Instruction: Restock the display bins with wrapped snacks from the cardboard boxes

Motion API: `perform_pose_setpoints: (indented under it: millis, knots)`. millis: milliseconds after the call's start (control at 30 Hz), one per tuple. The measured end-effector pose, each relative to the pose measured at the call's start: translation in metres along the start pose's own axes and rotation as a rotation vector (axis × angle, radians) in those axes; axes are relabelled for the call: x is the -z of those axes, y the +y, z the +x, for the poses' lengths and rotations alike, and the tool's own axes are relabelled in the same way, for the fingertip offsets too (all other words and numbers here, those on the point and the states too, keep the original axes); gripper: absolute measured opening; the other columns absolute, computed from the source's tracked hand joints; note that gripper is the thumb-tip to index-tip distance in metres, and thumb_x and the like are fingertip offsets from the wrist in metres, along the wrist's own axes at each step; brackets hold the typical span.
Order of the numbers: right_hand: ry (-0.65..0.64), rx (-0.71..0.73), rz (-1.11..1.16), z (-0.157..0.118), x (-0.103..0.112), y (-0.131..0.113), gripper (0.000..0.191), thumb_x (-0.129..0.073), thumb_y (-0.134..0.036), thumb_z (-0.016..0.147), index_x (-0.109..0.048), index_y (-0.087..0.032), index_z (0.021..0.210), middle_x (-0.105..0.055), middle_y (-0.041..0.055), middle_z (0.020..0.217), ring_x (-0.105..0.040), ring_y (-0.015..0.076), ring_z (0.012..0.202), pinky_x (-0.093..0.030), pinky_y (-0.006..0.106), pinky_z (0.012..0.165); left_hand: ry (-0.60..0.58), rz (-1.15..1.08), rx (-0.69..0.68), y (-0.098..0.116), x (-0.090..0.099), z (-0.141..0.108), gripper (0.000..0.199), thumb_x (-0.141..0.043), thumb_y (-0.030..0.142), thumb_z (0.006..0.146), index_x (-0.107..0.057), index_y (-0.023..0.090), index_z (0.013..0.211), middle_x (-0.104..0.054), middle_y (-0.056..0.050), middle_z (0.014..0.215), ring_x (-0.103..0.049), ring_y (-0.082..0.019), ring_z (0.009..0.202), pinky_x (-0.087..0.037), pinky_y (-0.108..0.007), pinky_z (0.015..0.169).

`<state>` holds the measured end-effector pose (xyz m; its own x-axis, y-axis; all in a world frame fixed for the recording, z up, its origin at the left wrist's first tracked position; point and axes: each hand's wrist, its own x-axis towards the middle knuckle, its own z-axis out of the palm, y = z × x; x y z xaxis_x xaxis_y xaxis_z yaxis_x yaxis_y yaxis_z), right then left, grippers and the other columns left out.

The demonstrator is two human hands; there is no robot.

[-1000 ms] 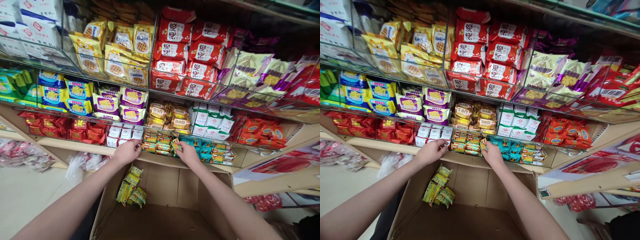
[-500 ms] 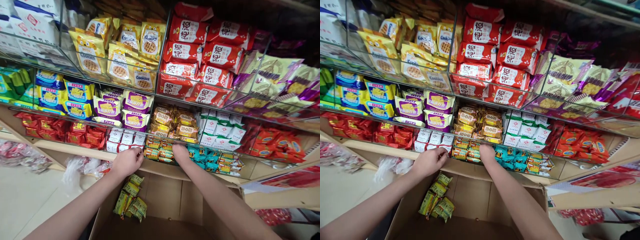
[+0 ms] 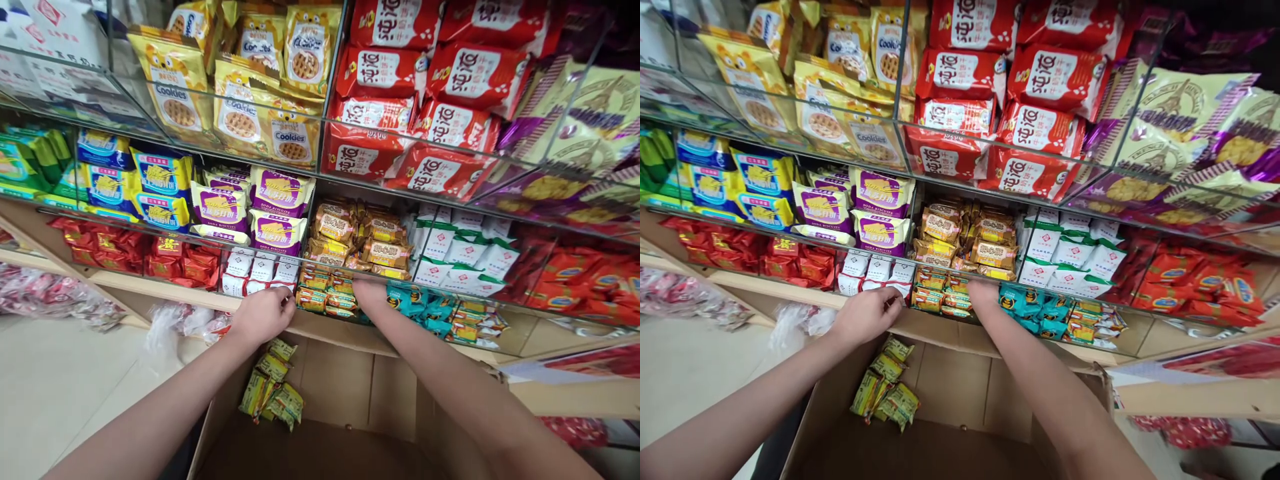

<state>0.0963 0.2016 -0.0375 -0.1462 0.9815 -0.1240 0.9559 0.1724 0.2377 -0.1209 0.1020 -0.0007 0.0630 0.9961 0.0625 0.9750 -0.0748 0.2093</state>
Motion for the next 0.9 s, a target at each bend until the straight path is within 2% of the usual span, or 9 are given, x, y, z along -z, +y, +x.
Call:
perform_pose_setpoints:
  millis: [167,267,400,500,600,667,733,800,900]
  knots:
    - [0.001,-0.03,0.012,0.003,0.005,-0.003,0.019,-0.048,-0.024,0.081,-0.057,-0.01,0.091,-0.061,0.0069,0.09,-0.058,0.0161,0.084,-0.046,0.036,0.073,-0.011,0.012,0.009,0.0,0.002,0.001,0.029,-0.031,0.038,0.079,-0.057,0.027,0.086,-0.066,-0.003,0.08,-0.06,-0.021,0.073,-0.038,-0.028,0.057]
    - [-0.006,0.015,0.04,-0.012,0.018,0.0,0.016,-0.046,-0.011,0.08,-0.06,-0.008,0.088,-0.063,0.0105,0.086,-0.059,0.0176,0.08,-0.046,0.031,0.067,-0.014,0.016,0.021,0.001,0.004,0.001,0.029,-0.032,0.038,0.078,-0.058,0.027,0.085,-0.066,-0.003,0.08,-0.06,-0.021,0.073,-0.038,-0.027,0.057]
    - [0.101,0.119,0.065,-0.079,0.045,0.007,0.029,-0.037,0.0,0.076,-0.057,-0.007,0.097,-0.058,0.0173,0.097,-0.054,0.0244,0.09,-0.042,0.032,0.069,-0.015,0.022,0.031,0.002,0.003,-0.001,0.03,-0.031,0.039,0.079,-0.058,0.026,0.084,-0.066,-0.003,0.078,-0.06,-0.021,0.072,-0.038,-0.027,0.057]
    - [0.216,0.42,0.244,-0.148,0.046,-0.005,0.022,-0.037,-0.015,0.082,-0.057,-0.016,0.089,-0.059,0.0108,0.088,-0.051,0.0236,0.086,-0.039,0.035,0.072,-0.011,0.031,0.03,0.003,0.001,-0.003,0.031,-0.03,0.039,0.079,-0.058,0.026,0.083,-0.066,-0.003,0.078,-0.06,-0.021,0.071,-0.038,-0.028,0.057]
    - [0.047,0.626,0.571,-0.188,0.004,-0.038,0.022,-0.034,-0.024,0.084,-0.056,-0.02,0.086,-0.059,0.0049,0.08,-0.053,0.018,0.078,-0.04,0.03,0.071,-0.009,0.041,0.029,0.004,0.001,-0.004,0.03,-0.031,0.039,0.079,-0.058,0.026,0.081,-0.066,-0.003,0.078,-0.06,-0.021,0.071,-0.037,-0.027,0.056]
    - [-0.128,0.533,0.72,-0.19,-0.043,-0.066,0.023,-0.052,-0.03,0.073,-0.056,-0.019,0.093,-0.058,0.0071,0.093,-0.052,0.0216,0.089,-0.04,0.031,0.075,-0.01,0.05,0.038,0.005,0.001,-0.004,0.03,-0.031,0.039,0.079,-0.058,0.026,0.081,-0.066,-0.003,0.077,-0.06,-0.021,0.072,-0.037,-0.027,0.056]
    - [-0.31,0.409,0.869,-0.179,-0.088,-0.092,0.055,-0.066,-0.034,0.058,-0.05,-0.018,0.109,-0.053,0.0085,0.108,-0.048,0.0242,0.099,-0.038,0.031,0.082,-0.014,0.06,0.055,0.006,0.002,-0.006,0.032,-0.03,0.039,0.079,-0.058,0.025,0.083,-0.066,-0.003,0.077,-0.06,-0.02,0.072,-0.037,-0.026,0.056]
    - [-0.361,0.347,0.916,-0.168,-0.122,-0.112,0.074,-0.072,-0.031,0.049,-0.044,-0.016,0.116,-0.049,0.0109,0.114,-0.044,0.026,0.105,-0.036,0.032,0.085,-0.021,0.065,0.073,0.006,0.002,-0.007,0.032,-0.031,0.04,0.079,-0.059,0.024,0.083,-0.066,-0.004,0.078,-0.06,-0.02,0.073,-0.037,-0.026,0.057]
    - [-0.366,0.261,0.948,-0.16,-0.143,-0.127,0.066,-0.068,-0.02,0.052,-0.045,-0.009,0.114,-0.05,0.0166,0.111,-0.046,0.0281,0.103,-0.036,0.034,0.082,-0.031,0.056,0.091,0.006,0.001,-0.008,0.032,-0.034,0.042,0.077,-0.06,0.024,0.082,-0.066,-0.003,0.08,-0.06,-0.019,0.072,-0.038,-0.025,0.057]
